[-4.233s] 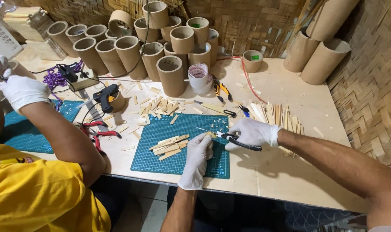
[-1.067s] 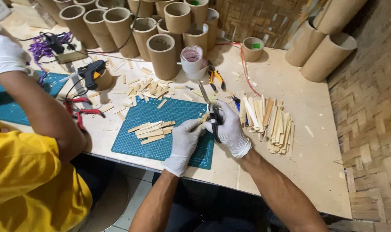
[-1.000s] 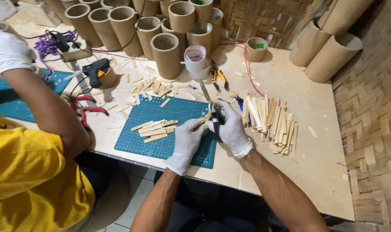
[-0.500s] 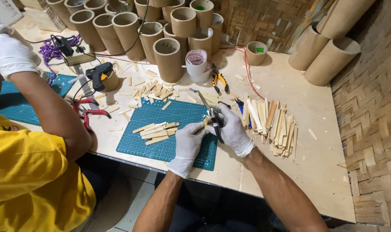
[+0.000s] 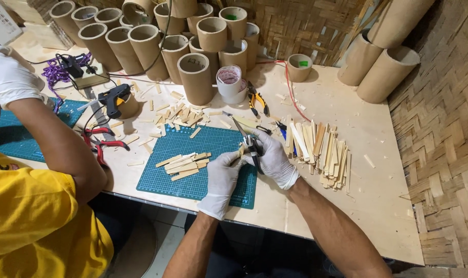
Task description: Cutting small wooden sticks with scissors and assembling them on a cutting mat as part of a larger craft project.
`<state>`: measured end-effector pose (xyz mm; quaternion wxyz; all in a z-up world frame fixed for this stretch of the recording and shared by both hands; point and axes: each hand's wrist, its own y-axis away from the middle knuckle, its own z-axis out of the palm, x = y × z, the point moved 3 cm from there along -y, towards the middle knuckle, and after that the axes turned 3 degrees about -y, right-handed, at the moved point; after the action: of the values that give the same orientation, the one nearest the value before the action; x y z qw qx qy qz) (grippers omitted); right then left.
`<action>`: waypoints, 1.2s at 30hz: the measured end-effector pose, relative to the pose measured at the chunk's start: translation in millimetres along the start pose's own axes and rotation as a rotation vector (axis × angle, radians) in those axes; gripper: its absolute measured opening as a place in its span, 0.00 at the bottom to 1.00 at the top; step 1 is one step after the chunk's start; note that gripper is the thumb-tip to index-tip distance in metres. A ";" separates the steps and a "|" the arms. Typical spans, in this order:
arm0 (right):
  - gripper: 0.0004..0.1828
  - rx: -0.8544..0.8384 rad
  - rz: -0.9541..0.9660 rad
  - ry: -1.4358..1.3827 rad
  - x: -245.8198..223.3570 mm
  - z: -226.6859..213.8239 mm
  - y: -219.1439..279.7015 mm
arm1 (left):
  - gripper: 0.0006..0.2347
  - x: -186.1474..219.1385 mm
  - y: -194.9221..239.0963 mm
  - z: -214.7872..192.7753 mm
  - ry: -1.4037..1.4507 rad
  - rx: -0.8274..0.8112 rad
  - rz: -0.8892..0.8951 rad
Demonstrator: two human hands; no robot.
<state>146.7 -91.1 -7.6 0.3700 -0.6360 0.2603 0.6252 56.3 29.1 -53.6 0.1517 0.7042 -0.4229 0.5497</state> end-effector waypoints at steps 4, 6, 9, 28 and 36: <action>0.45 -0.015 0.012 -0.007 8.4 -3.9 -3.3 | 0.10 -1.6 -1.6 -0.6 -0.007 -0.006 0.010; 0.44 -0.020 0.027 -0.024 12.3 -3.3 -4.4 | 0.10 -10.4 -4.0 2.4 -0.039 0.004 0.012; 0.47 -0.014 0.028 -0.058 -8.2 3.0 4.6 | 0.10 -14.0 -3.5 3.5 -0.068 0.012 0.013; 0.38 0.046 0.048 -0.182 -6.3 -29.2 -0.5 | 0.07 57.5 -4.8 -22.8 -0.160 -0.198 0.029; 0.39 -0.046 0.152 -0.217 -43.6 -33.2 15.1 | 0.10 65.2 -6.5 -6.5 0.485 -0.788 -0.361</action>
<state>151.1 -132.1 31.4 0.3327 -0.5514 0.2519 0.7224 59.5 9.4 9.2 0.5932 0.5070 -0.4225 0.4611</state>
